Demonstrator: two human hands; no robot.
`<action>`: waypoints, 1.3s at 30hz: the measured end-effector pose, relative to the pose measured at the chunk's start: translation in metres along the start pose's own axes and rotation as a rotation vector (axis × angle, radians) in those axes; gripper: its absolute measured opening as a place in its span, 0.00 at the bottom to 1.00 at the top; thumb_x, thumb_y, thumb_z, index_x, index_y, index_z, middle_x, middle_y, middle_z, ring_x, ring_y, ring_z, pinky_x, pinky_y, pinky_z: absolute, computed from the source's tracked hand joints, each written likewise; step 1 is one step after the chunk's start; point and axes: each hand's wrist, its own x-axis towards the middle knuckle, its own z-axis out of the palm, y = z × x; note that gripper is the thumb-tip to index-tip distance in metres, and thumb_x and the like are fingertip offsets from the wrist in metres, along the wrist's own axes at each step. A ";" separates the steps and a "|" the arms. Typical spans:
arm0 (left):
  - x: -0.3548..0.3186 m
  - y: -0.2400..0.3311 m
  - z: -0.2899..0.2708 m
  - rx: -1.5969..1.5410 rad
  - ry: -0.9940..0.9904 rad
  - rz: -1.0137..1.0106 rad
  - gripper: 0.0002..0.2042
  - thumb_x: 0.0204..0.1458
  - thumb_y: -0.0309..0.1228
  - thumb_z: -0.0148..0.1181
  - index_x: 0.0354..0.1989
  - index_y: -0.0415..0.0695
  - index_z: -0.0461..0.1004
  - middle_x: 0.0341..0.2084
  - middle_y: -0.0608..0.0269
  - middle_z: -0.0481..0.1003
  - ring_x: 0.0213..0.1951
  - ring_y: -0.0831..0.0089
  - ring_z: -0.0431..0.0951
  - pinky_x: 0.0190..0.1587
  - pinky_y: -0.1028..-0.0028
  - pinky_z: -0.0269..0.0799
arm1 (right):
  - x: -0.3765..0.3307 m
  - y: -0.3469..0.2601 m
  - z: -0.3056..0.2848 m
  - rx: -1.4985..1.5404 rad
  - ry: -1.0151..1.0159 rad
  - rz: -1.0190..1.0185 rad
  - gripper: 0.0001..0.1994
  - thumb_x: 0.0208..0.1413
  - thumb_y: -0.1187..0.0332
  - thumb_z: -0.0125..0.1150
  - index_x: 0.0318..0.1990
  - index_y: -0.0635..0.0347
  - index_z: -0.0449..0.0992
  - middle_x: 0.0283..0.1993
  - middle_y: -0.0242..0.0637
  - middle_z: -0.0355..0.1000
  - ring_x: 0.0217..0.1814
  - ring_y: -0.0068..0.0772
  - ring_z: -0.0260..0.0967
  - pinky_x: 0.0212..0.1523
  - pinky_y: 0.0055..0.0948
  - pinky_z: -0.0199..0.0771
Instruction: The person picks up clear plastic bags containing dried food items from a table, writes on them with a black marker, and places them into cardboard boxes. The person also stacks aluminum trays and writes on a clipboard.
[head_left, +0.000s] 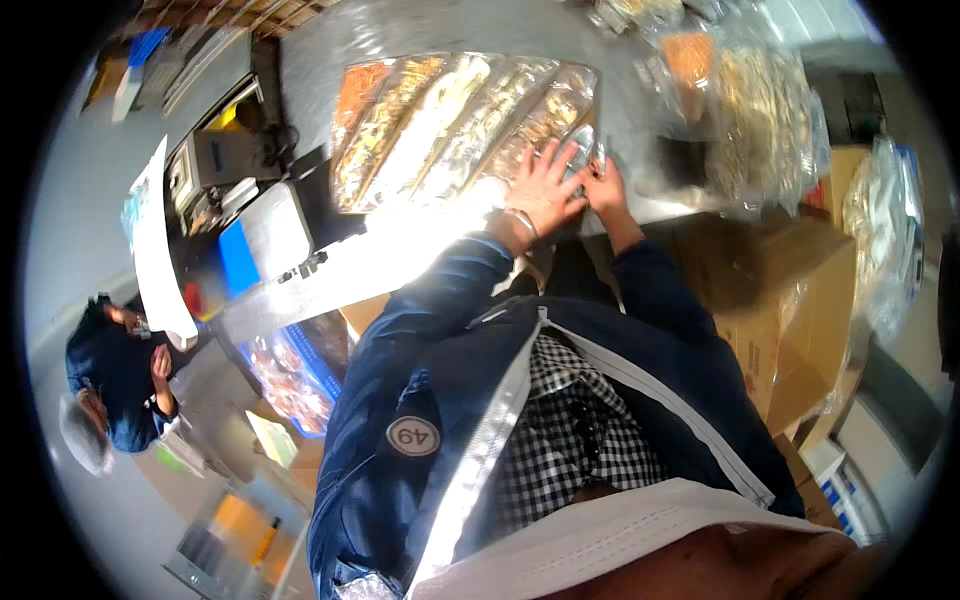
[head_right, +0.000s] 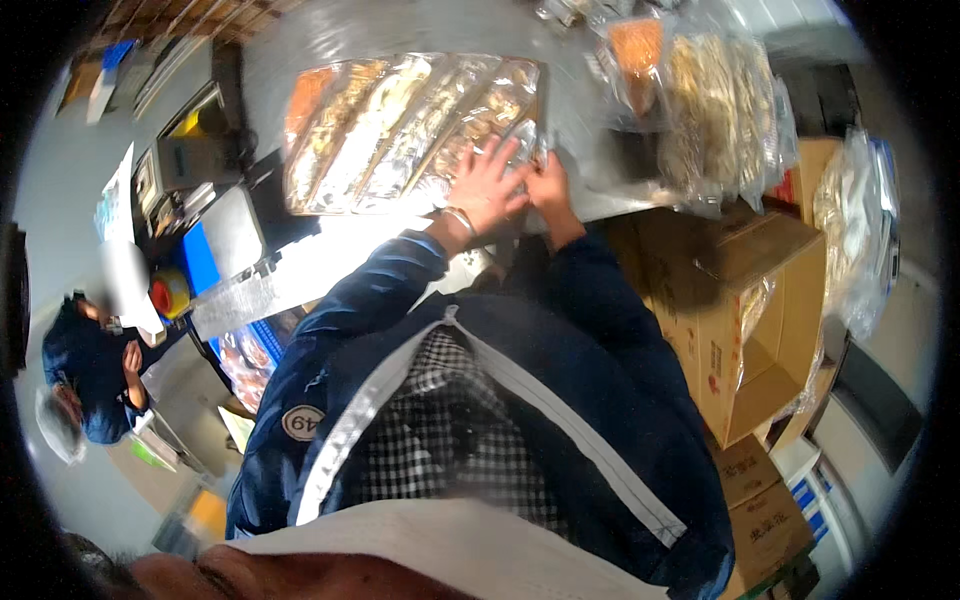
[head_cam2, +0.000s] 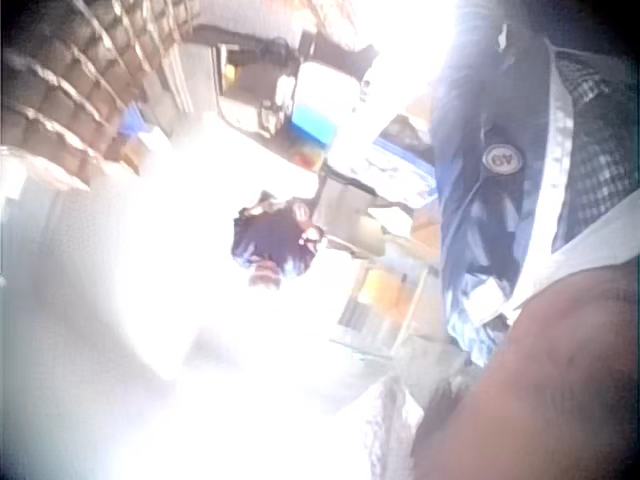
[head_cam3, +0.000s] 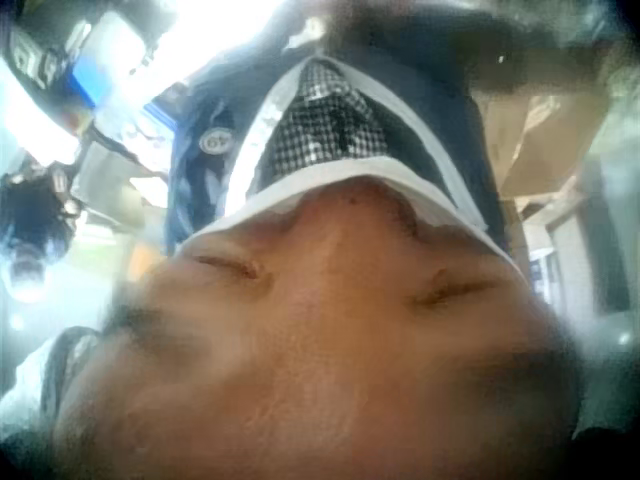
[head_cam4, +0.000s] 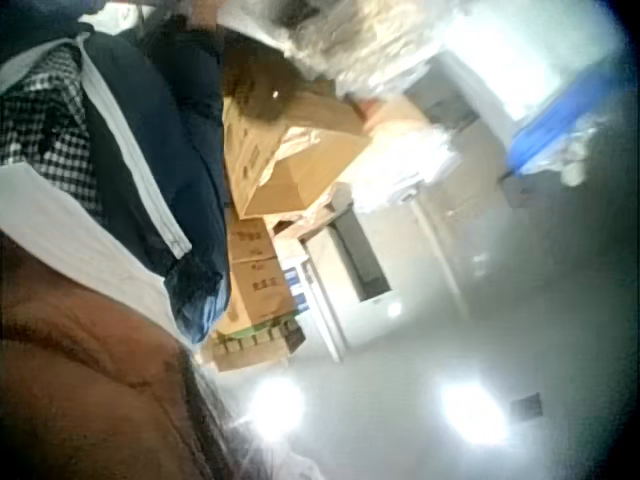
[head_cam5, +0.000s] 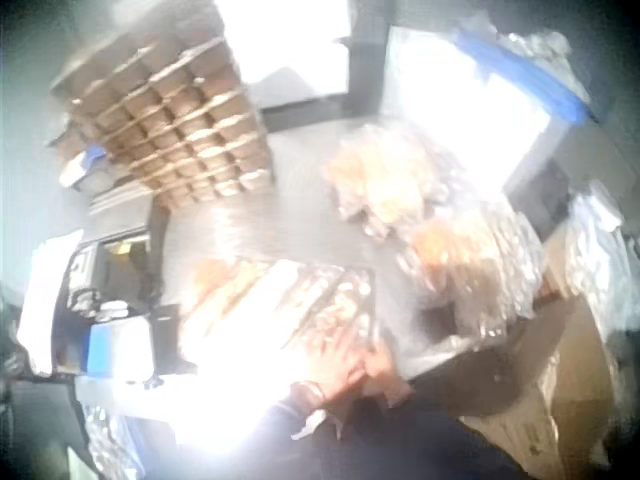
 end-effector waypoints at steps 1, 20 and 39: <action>-0.001 0.000 -0.001 -0.026 0.036 -0.001 0.29 0.54 0.50 0.58 0.65 0.63 0.64 0.71 0.58 0.52 0.72 0.53 0.49 0.70 0.43 0.42 | -0.001 -0.006 -0.007 0.136 -0.110 0.143 0.08 0.57 0.68 0.63 0.38 0.61 0.72 0.33 0.30 0.71 0.34 0.20 0.67 0.31 0.27 0.70; -0.006 -0.007 0.006 -0.085 0.012 -0.023 0.34 0.55 0.50 0.58 0.70 0.56 0.57 0.72 0.58 0.51 0.72 0.55 0.52 0.71 0.47 0.42 | 0.001 0.006 -0.019 -0.050 -0.182 -0.150 0.12 0.58 0.61 0.63 0.36 0.62 0.72 0.31 0.34 0.73 0.31 0.29 0.69 0.32 0.30 0.68; -0.024 -0.005 -0.023 -0.039 -0.025 -0.043 0.41 0.54 0.53 0.58 0.72 0.46 0.51 0.71 0.52 0.52 0.71 0.53 0.51 0.71 0.48 0.42 | 0.024 0.007 -0.002 -0.196 -0.002 -0.079 0.12 0.57 0.64 0.63 0.35 0.65 0.73 0.31 0.39 0.75 0.33 0.28 0.73 0.35 0.32 0.72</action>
